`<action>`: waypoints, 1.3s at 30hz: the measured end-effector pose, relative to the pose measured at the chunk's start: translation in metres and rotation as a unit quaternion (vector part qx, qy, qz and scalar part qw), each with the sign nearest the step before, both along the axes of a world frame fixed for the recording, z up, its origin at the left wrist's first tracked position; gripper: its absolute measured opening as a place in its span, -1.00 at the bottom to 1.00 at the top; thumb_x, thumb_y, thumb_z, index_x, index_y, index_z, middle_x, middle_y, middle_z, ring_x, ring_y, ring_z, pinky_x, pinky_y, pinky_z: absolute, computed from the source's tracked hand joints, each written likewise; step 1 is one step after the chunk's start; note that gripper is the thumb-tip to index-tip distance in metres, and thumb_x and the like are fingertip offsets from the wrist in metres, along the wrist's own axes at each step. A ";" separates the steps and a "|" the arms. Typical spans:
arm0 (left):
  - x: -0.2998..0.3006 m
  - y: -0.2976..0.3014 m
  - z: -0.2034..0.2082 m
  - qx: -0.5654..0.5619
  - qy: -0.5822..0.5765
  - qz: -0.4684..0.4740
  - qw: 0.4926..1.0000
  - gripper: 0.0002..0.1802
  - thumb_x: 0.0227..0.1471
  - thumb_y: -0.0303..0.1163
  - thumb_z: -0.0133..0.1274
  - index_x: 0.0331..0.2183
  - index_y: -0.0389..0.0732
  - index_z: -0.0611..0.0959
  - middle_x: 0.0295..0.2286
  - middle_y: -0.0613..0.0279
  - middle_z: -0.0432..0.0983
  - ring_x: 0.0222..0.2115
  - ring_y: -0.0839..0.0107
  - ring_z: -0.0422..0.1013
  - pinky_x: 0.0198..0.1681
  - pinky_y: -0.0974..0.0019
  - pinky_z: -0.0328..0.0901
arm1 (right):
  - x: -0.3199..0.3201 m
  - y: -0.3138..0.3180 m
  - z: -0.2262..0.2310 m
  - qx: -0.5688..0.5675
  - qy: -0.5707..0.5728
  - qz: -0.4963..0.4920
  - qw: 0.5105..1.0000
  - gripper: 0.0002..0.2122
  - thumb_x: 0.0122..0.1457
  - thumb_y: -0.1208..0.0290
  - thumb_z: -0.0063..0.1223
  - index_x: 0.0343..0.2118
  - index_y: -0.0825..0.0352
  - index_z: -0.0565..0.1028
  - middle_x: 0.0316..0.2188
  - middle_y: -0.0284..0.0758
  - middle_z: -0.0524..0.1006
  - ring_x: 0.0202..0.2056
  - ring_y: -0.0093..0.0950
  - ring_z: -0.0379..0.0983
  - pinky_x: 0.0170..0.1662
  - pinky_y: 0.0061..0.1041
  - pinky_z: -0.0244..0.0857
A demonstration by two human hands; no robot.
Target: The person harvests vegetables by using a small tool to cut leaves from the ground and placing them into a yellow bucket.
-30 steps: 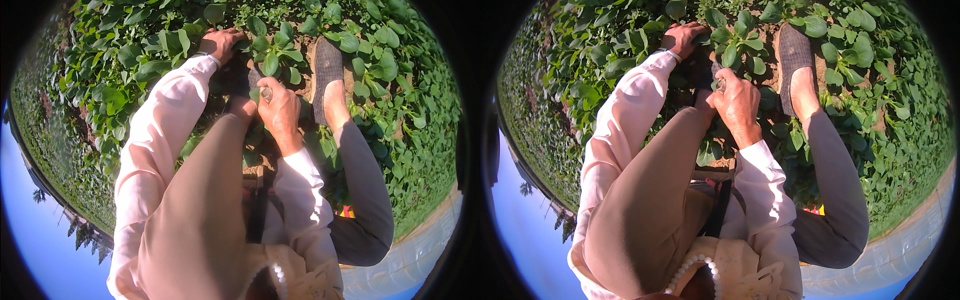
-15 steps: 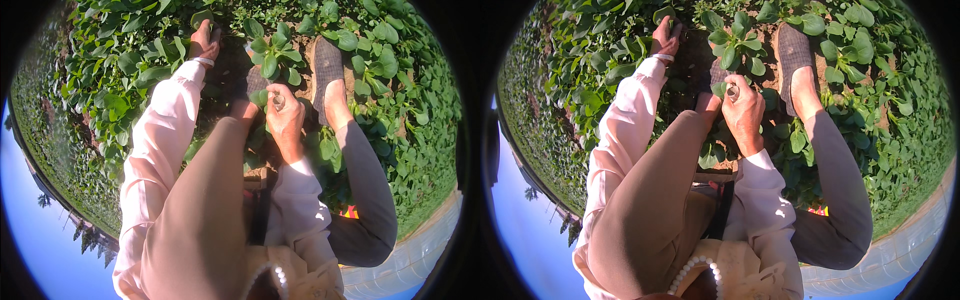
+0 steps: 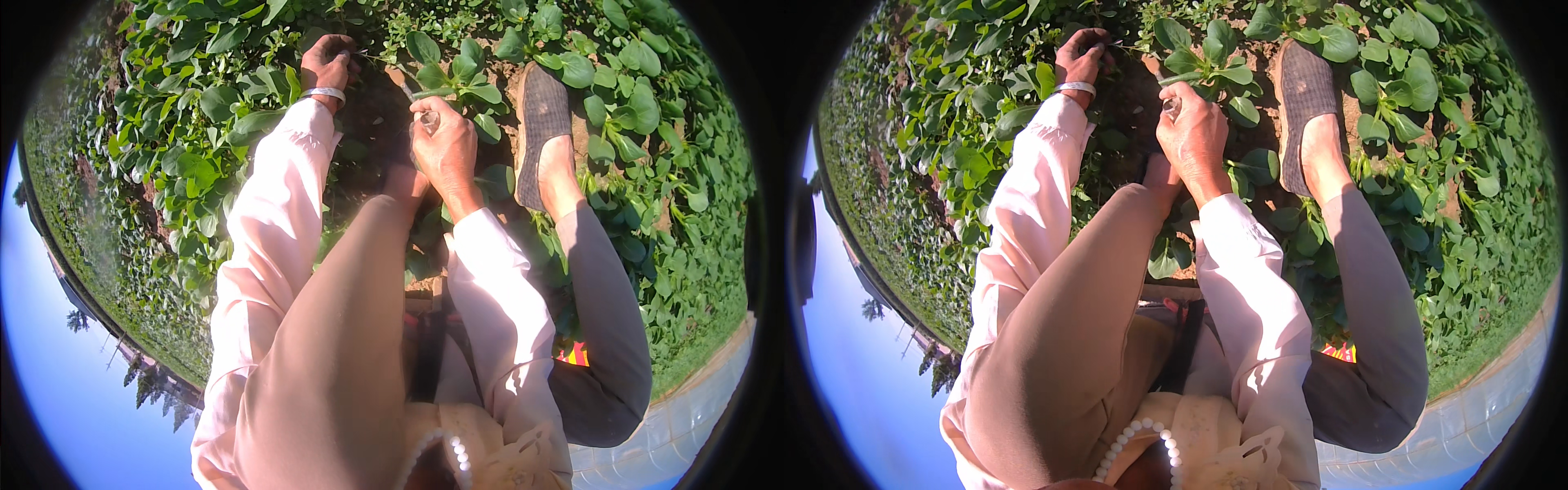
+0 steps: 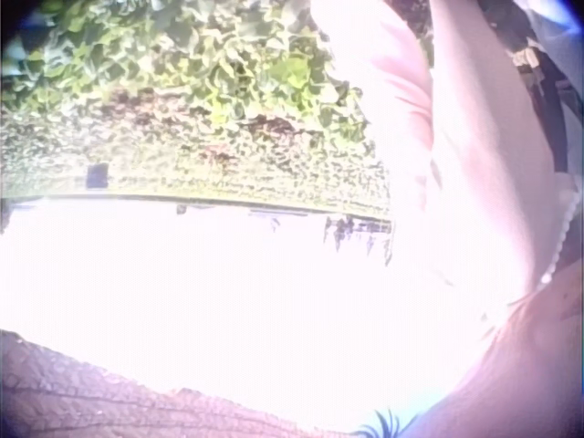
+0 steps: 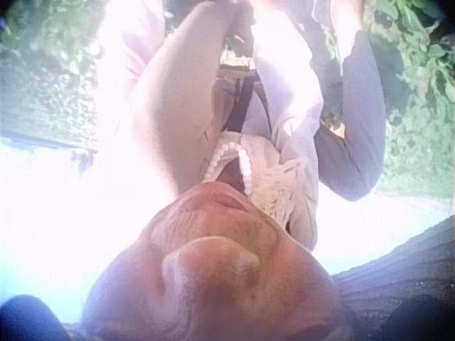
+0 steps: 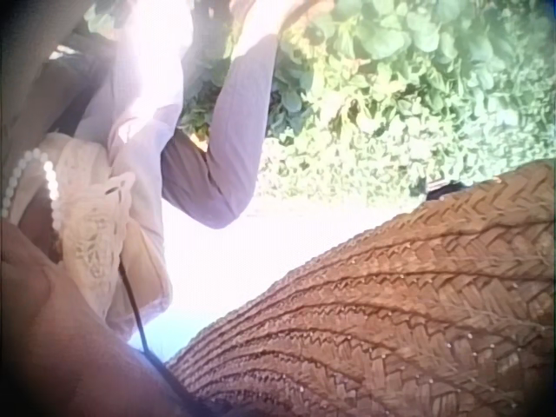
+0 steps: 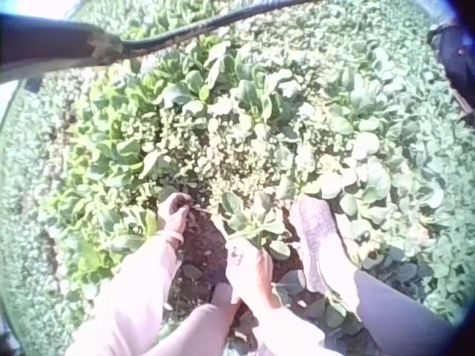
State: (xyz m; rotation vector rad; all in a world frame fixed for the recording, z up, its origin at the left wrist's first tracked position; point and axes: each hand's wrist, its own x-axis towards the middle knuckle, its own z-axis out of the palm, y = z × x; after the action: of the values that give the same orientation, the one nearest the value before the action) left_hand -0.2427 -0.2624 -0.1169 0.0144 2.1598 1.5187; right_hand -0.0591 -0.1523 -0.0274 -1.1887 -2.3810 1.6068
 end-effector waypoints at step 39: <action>0.008 -0.020 0.054 0.053 0.021 -0.045 0.997 -0.83 0.00 -0.49 0.06 -0.29 -0.30 0.60 -0.48 0.25 0.52 -0.50 0.51 0.43 -0.53 0.41 0.42 | 0.040 0.000 0.036 -0.035 -0.033 0.126 0.991 -0.84 -0.06 0.48 0.15 -0.37 0.25 0.49 -0.65 -0.19 0.52 -0.54 -0.15 0.49 -0.44 -0.29 0.35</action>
State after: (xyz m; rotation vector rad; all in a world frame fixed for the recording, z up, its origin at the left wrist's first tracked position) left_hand -0.2349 -0.2823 -0.0625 0.1777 2.0791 1.5924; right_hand -0.0189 -0.1526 0.0084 -0.9985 -2.6293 1.7596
